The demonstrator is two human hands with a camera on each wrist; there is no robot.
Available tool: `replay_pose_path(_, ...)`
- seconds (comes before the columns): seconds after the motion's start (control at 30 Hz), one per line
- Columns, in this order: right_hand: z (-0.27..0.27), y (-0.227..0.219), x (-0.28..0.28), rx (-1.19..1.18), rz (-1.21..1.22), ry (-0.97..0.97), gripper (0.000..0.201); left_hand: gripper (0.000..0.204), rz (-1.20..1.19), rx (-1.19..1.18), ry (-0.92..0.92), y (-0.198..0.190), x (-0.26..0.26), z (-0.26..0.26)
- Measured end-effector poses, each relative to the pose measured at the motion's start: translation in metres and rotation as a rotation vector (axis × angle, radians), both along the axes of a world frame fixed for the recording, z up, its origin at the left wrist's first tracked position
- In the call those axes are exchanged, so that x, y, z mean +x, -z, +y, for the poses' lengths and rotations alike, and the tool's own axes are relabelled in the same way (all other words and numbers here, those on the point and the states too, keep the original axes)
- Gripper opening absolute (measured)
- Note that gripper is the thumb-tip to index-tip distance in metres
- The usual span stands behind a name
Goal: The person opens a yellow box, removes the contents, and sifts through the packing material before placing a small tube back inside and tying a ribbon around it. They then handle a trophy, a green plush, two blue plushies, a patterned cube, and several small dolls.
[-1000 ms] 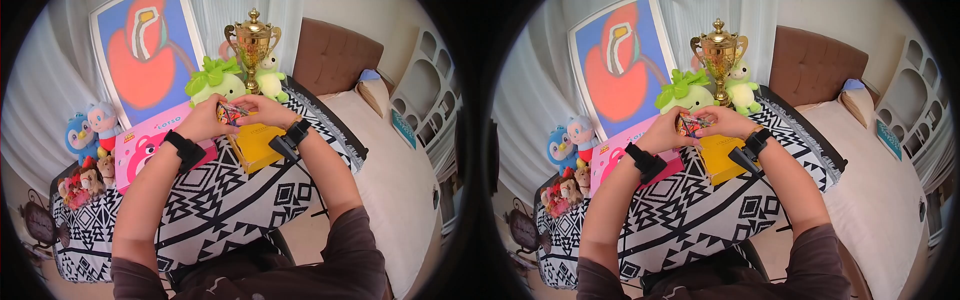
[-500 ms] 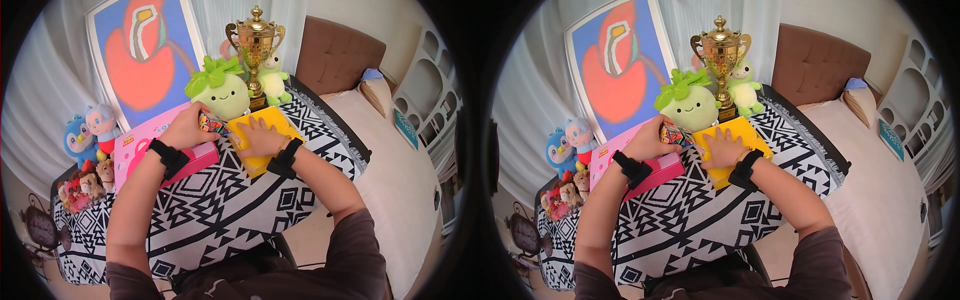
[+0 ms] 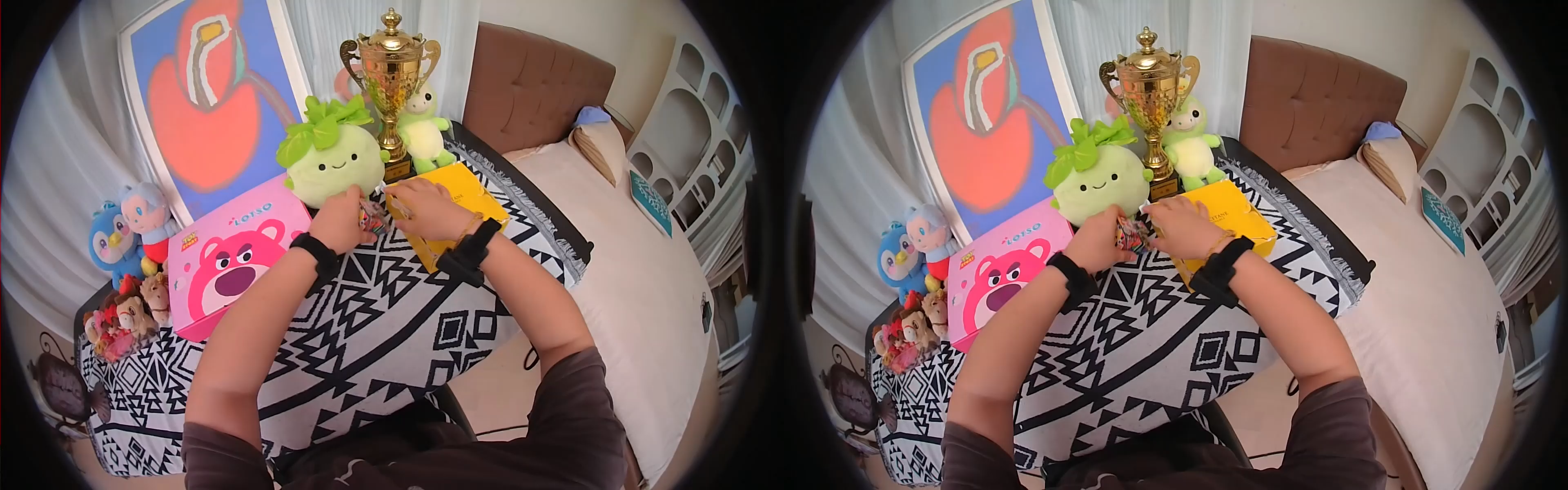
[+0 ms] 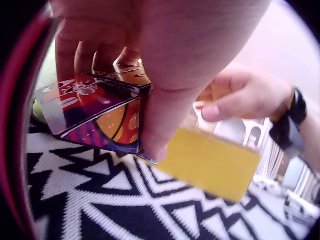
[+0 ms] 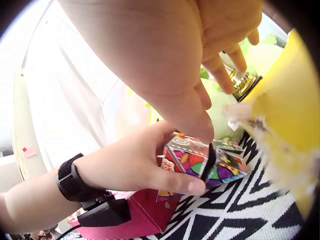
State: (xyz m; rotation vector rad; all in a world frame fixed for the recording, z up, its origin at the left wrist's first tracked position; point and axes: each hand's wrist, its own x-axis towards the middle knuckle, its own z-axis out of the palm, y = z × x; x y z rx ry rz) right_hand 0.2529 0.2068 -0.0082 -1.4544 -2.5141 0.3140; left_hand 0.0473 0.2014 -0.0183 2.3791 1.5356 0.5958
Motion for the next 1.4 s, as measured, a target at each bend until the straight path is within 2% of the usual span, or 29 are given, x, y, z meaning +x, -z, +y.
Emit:
replay_pose_path(0.03,0.007,0.011,-0.004,0.056,-0.025,-0.073,0.064,0.069,0.078,0.014,0.01,0.018,-0.003,0.005)
replay_pose_path(0.07,0.012,0.02,-0.009,0.113,-0.05,-0.146,0.06,0.069,0.079,0.01,0.011,0.02,-0.001,0.0)
replay_pose_path(0.13,0.014,0.026,-0.02,0.132,-0.025,-0.155,0.057,0.067,0.282,-0.004,-0.124,0.02,0.002,-0.006)
replay_pose_path(0.2,0.013,0.014,-0.033,0.102,-0.234,-0.148,0.053,0.065,0.293,-0.039,-0.066,0.007,-0.004,-0.006)
replay_pose_path(0.23,0.015,0.013,-0.039,0.118,-0.25,-0.17,0.05,0.063,0.301,-0.072,-0.007,-0.001,-0.009,-0.005)
replay_pose_path(0.27,0.018,0.009,-0.046,0.119,-0.296,-0.196,0.056,0.063,0.301,-0.075,-0.01,-0.01,-0.014,-0.002)
replay_pose_path(0.33,0.019,0.0,-0.059,0.086,-0.333,-0.217,0.065,0.058,0.191,-0.189,0.048,-0.029,-0.027,0.0)
replay_pose_path(0.37,0.03,0.008,-0.065,0.087,-0.333,-0.223,0.065,0.054,0.117,-0.128,-0.006,-0.042,-0.033,-0.009)
replay_pose_path(0.4,0.046,0.023,-0.072,0.026,-0.212,-0.296,0.07,0.054,0.117,-0.126,-0.012,-0.058,-0.039,-0.018)
replay_pose_path(0.43,0.056,0.031,-0.076,-0.036,-0.09,-0.368,0.076,0.05,-0.027,-0.126,-0.077,-0.074,-0.045,-0.029)
replay_pose_path(0.47,0.057,0.029,-0.079,-0.034,-0.09,-0.371,0.076,0.046,-0.171,-0.125,-0.139,-0.086,-0.053,-0.036)
replay_pose_path(0.53,0.059,0.024,-0.082,-0.066,-0.095,-0.432,0.072,0.037,-0.239,-0.046,-0.148,-0.096,-0.079,-0.046)
replay_pose_path(0.6,0.064,0.018,-0.082,-0.065,-0.099,-0.419,0.072,0.031,-0.209,0.047,-0.123,-0.117,-0.103,-0.066)
replay_pose_path(0.7,0.065,0.019,-0.085,-0.046,-0.12,-0.401,0.071,0.027,-0.273,0.036,-0.144,-0.133,-0.131,-0.1)
replay_pose_path(0.87,0.058,0.016,-0.088,0.023,-0.184,-0.386,0.072,0.025,-0.21,0.006,-0.292,-0.121,-0.177,-0.143)
replay_pose_path(1.0,0.056,0.005,-0.087,0.092,-0.195,-0.37,0.061,0.023,-0.306,-0.016,-0.415,-0.099,-0.23,-0.17)
replay_pose_path(1.07,0.052,0.0,-0.088,0.059,-0.211,-0.384,0.062,0.023,-0.381,0.001,-0.459,-0.09,-0.26,-0.183)
replay_pose_path(1.2,0.064,0.013,-0.084,0.042,-0.225,-0.433,0.064,0.023,-0.384,0.032,-0.554,-0.074,-0.31,-0.211)
replay_pose_path(1.3,0.063,0.011,-0.085,0.037,-0.205,-0.437,0.066,0.023,-0.414,0.05,-0.539,-0.069,-0.336,-0.229)
replay_pose_path(1.4,0.057,0.007,-0.091,-0.006,-0.24,-0.333,0.068,0.023,-0.369,0.057,-0.602,-0.075,-0.337,-0.244)
